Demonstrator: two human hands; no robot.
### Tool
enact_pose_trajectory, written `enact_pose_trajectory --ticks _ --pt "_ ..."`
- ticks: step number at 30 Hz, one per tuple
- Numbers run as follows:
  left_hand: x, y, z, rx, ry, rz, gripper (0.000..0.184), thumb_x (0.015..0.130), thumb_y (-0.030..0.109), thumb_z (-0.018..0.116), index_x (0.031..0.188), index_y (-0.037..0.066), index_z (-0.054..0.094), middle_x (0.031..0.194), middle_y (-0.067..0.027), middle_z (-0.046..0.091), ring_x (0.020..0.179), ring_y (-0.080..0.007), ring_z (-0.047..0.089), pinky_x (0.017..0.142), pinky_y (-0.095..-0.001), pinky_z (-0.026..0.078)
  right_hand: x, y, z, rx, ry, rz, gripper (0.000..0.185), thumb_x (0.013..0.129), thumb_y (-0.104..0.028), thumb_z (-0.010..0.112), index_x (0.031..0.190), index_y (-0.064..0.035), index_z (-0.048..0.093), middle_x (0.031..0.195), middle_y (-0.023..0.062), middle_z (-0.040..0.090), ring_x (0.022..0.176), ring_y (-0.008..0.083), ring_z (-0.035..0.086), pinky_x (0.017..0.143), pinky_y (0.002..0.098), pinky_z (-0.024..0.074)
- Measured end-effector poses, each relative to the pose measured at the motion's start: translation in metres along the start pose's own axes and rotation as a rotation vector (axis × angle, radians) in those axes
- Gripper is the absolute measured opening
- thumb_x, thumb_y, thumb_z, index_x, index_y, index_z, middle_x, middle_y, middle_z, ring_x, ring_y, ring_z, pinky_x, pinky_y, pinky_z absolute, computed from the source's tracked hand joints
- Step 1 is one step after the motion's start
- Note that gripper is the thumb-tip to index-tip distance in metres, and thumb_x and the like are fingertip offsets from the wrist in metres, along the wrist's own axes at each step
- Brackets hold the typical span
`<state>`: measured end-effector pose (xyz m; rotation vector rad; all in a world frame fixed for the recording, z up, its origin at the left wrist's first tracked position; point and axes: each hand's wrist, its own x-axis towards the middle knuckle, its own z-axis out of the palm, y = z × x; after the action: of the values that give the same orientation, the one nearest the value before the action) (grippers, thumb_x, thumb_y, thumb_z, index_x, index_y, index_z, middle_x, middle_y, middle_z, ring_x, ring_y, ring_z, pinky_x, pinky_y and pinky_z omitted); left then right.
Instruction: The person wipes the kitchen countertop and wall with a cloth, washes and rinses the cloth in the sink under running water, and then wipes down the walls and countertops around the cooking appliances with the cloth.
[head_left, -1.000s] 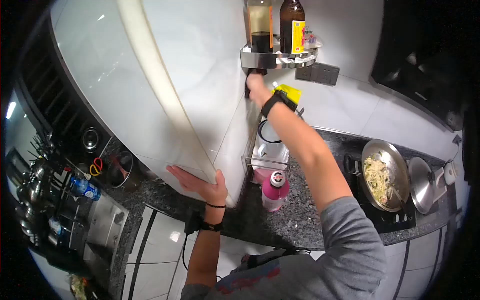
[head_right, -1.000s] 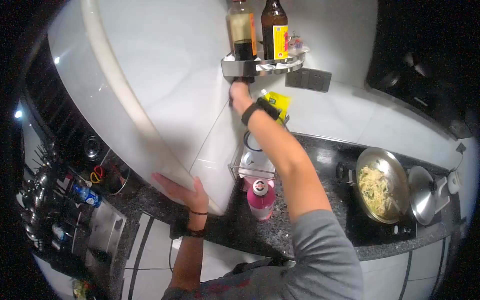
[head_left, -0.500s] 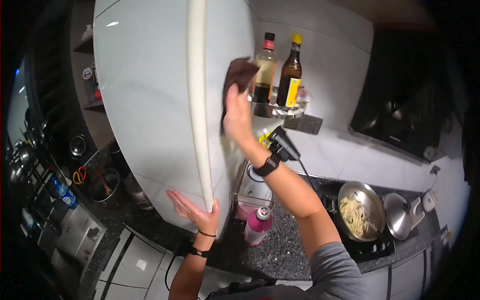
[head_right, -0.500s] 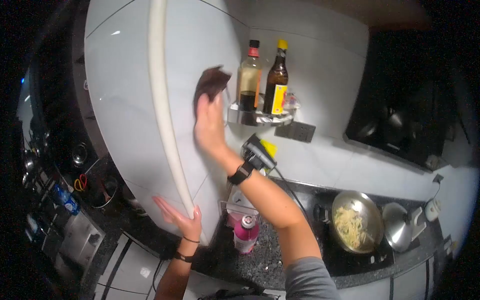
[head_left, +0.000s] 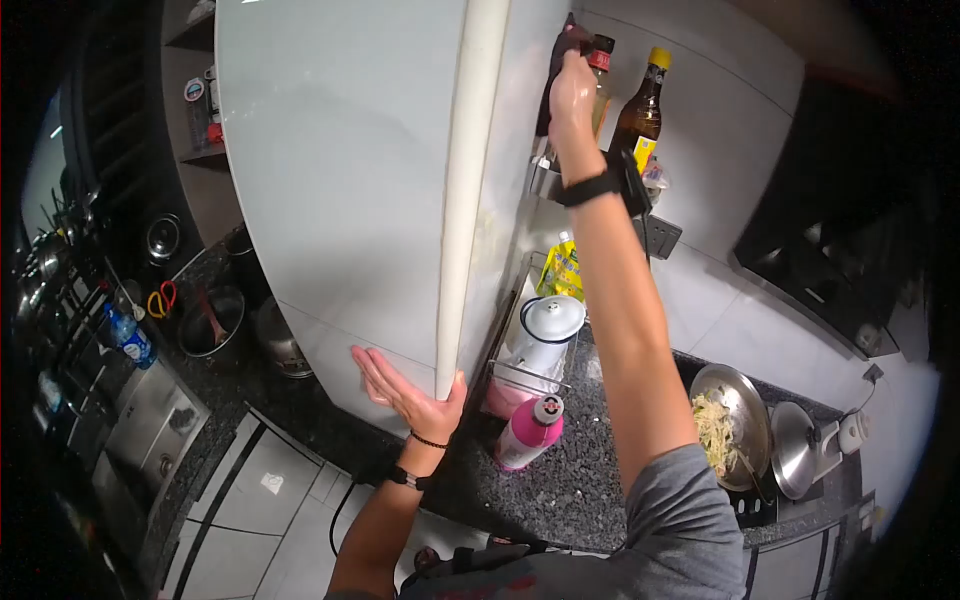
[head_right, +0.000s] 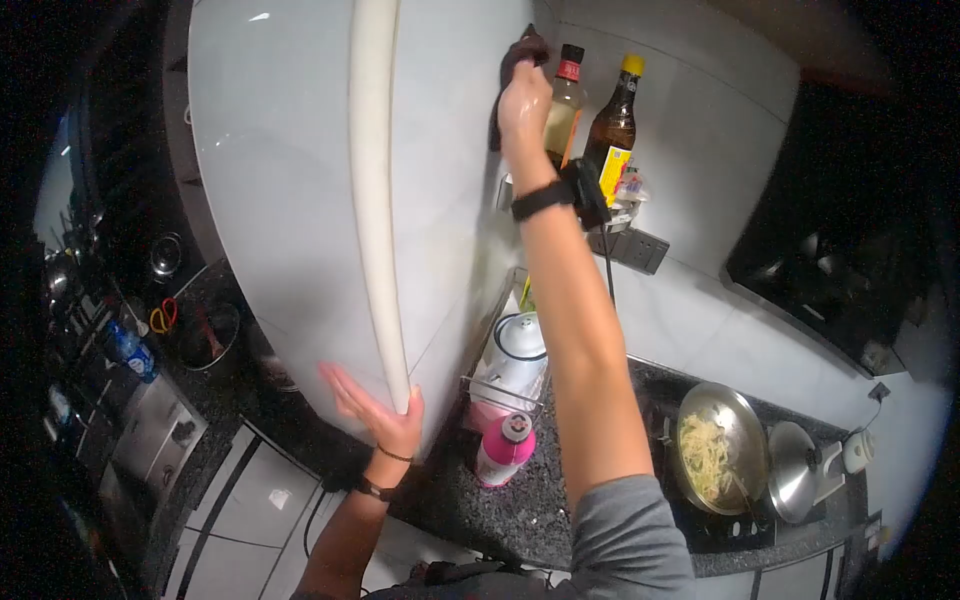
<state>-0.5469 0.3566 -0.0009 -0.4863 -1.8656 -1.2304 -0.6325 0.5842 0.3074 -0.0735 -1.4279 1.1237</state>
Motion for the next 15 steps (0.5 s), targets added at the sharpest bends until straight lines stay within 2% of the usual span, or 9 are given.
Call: enact_pose_trajectory --ticks 1,2,5,9,11,14,15 --pt "0.0 0.001 0.0 -0.001 0.007 0.003 0.103 0.07 0.057 0.057 0.137 -0.006 0.011 0.141 -0.0308 0.011 0.13 -0.0432 0.015 0.1 -0.0529 0.015 -0.013 0.005 -0.003 -0.003 -0.04 -0.207 0.032 0.088 -0.019 0.038 0.097 0.0067 0.055 0.085 0.0106 0.062 0.08 0.0168 0.051 0.074 0.0319 0.0405" --pt "0.002 0.001 0.001 0.001 0.013 0.01 0.103 0.07 0.057 0.057 0.137 -0.006 0.011 0.141 -0.0308 0.011 0.13 -0.0432 0.015 0.1 -0.053 0.015 -0.049 -0.019 0.0 0.141 -0.054 -0.25 0.029 0.087 -0.012 0.038 0.104 0.0056 0.055 0.091 0.0112 0.062 0.083 0.0153 0.052 0.077 0.0298 0.0406" --pt "0.001 0.001 0.0 0.002 -0.006 0.015 0.103 0.07 0.057 0.057 0.137 -0.006 0.011 0.141 -0.0307 0.011 0.13 -0.0433 0.014 0.1 -0.0532 0.015 -0.13 -0.06 -0.013 0.119 -0.192 -0.406 0.038 0.09 -0.01 0.036 0.126 -0.0021 0.045 0.121 0.0149 0.052 0.105 0.0173 0.049 0.09 0.0273 0.0357" --pt "0.002 0.003 -0.003 -0.016 -0.014 -0.011 0.103 0.071 0.058 0.057 0.137 -0.006 0.01 0.141 -0.0308 0.01 0.13 -0.0437 0.013 0.1 -0.0539 0.015 -0.207 -0.04 -0.032 0.029 -0.273 -0.556 0.046 0.073 0.0 0.045 0.118 -0.0011 0.053 0.125 0.0218 0.047 0.112 0.0325 0.046 0.097 0.0384 0.0325" --pt "0.002 0.002 -0.004 -0.024 -0.005 0.004 0.104 0.071 0.058 0.057 0.137 -0.006 0.01 0.141 -0.0308 0.01 0.13 -0.0438 0.013 0.1 -0.054 0.015 -0.23 -0.029 -0.041 -0.16 -0.246 -0.746 0.05 0.065 0.005 0.048 0.114 -0.0014 0.058 0.125 0.0234 0.046 0.114 0.0385 0.045 0.099 0.0427 0.0312" --pt "0.003 0.002 -0.005 -0.017 -0.024 0.013 0.104 0.07 0.057 0.059 0.137 -0.005 0.009 0.141 -0.0308 0.009 0.13 -0.0439 0.013 0.1 -0.0543 0.015 -0.211 -0.049 -0.042 -0.209 -0.248 -0.819 0.05 0.065 0.007 0.045 0.112 -0.003 0.059 0.122 0.0214 0.048 0.115 0.0354 0.044 0.098 0.0397 0.0303" --pt "0.002 0.002 -0.007 -0.005 -0.049 0.005 0.104 0.07 0.056 0.059 0.137 -0.005 0.008 0.141 -0.0309 0.009 0.13 -0.044 0.013 0.1 -0.0544 0.015 -0.192 -0.068 -0.038 -0.187 -0.233 -0.845 0.05 0.067 0.006 0.048 0.116 -0.0017 0.055 0.125 0.0217 0.044 0.118 0.0346 0.039 0.101 0.04 0.0266"
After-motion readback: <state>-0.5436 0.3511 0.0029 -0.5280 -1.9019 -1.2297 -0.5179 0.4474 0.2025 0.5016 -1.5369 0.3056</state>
